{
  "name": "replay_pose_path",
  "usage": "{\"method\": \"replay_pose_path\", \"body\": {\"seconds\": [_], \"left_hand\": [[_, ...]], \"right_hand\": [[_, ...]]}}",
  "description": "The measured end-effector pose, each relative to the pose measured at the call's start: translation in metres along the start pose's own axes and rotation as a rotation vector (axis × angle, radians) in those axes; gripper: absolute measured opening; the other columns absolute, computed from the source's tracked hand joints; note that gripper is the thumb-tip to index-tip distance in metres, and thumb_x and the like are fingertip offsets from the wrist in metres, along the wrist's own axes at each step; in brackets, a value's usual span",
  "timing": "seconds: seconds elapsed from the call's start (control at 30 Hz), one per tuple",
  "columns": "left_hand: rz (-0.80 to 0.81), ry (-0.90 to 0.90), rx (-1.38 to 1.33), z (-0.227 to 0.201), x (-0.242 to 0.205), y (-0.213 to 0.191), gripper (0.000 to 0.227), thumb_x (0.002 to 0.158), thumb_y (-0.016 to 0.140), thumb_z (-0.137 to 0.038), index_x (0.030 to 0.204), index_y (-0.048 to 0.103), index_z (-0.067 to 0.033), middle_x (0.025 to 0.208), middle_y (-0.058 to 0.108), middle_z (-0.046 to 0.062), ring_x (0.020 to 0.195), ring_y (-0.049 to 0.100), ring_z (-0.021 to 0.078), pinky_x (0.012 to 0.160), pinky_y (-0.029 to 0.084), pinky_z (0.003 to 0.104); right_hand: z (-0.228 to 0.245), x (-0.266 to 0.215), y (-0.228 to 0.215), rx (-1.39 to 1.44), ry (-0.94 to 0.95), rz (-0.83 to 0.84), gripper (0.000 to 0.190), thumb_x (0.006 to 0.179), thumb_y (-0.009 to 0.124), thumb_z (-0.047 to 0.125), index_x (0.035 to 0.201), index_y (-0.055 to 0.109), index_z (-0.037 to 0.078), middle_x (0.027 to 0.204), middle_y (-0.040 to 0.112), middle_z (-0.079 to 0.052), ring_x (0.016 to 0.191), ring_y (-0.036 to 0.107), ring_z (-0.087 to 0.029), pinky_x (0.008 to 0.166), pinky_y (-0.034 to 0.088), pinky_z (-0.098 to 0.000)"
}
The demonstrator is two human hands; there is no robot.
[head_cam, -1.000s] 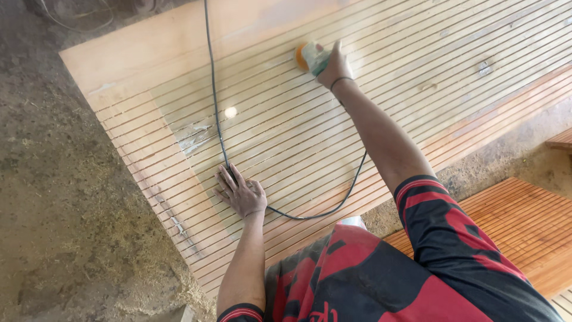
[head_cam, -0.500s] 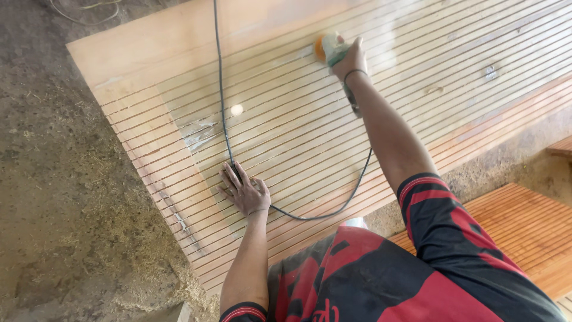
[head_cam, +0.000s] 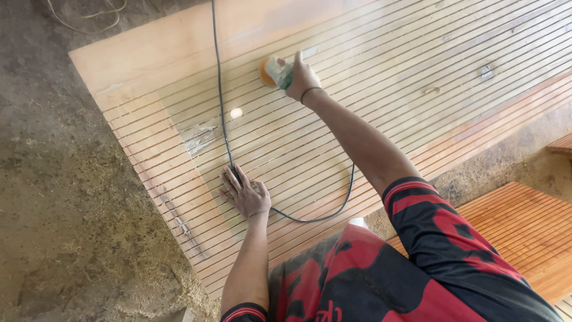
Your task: The person uses an electric sander to smooth the surface of a large wooden panel. They move the sander back and forth across the wood, generating sawdust, while another person briefly assists by holding the panel steady.
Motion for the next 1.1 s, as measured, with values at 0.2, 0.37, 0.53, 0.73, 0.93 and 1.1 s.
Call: {"method": "replay_pose_path", "body": {"seconds": [0.2,0.37,0.53,0.73,0.93,1.1], "left_hand": [[-0.002,-0.011,-0.020,0.000,0.001,-0.001,0.077,0.092,0.041,-0.036,0.164,0.026,-0.0135,0.174,0.012,0.011,0.160,0.009,0.0330,0.124,0.003,0.064],[-0.014,0.001,-0.008,0.002,0.001,0.001,0.076,0.093,0.041,-0.036,0.164,0.026,-0.0125,0.173,0.012,0.012,0.160,0.010,0.0341,0.124,0.004,0.064],[-0.001,0.000,0.001,0.001,-0.001,0.001,0.076,0.093,0.040,-0.036,0.164,0.026,-0.0129,0.173,0.012,0.012,0.160,0.010,0.0339,0.124,0.003,0.064],[-0.011,0.022,-0.005,0.002,0.000,0.003,0.076,0.094,0.040,-0.036,0.164,0.025,-0.0102,0.173,0.011,0.014,0.159,0.009,0.0357,0.124,0.003,0.064],[-0.026,0.023,-0.030,0.002,0.002,0.000,0.076,0.093,0.041,-0.035,0.163,0.026,-0.0104,0.173,0.010,0.013,0.159,0.009,0.0353,0.123,0.001,0.064],[-0.022,0.030,-0.061,0.006,-0.009,0.001,0.076,0.093,0.043,-0.035,0.163,0.027,-0.0101,0.173,0.012,0.014,0.159,0.009,0.0361,0.124,0.001,0.064]], "right_hand": [[-0.059,0.021,-0.032,0.041,-0.132,-0.105,0.101,0.072,0.084,0.011,0.140,0.013,-0.014,0.130,0.069,-0.014,0.106,0.067,-0.040,0.092,0.054,-0.0424],[-0.089,0.023,-0.054,-0.017,0.006,-0.102,0.098,0.072,0.089,0.017,0.140,0.023,-0.011,0.138,0.067,-0.010,0.116,0.066,-0.033,0.099,0.053,-0.0385],[-0.105,0.020,-0.074,0.079,0.191,-0.106,0.096,0.077,0.089,0.022,0.142,0.026,-0.010,0.142,0.064,-0.010,0.121,0.067,-0.026,0.104,0.055,-0.0336],[-0.150,0.053,-0.070,1.094,0.535,-0.220,0.083,0.092,0.061,0.051,0.149,0.027,0.002,0.152,0.050,-0.006,0.132,0.051,-0.022,0.114,0.036,-0.0369],[-0.125,0.085,-0.022,2.021,0.605,-0.175,0.075,0.099,0.031,0.065,0.138,0.053,0.005,0.149,0.051,-0.014,0.127,0.054,-0.034,0.115,0.043,-0.0449],[-0.049,0.073,0.039,2.032,0.411,0.132,0.077,0.103,0.022,0.065,0.146,0.049,0.008,0.144,0.055,-0.018,0.129,0.056,-0.032,0.110,0.045,-0.0390]]}}
Point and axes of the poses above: each hand's wrist, its own x-axis towards the middle knuckle, its own y-axis out of the palm, z = x × y, the point moved 2 cm from there along x, towards the middle knuckle
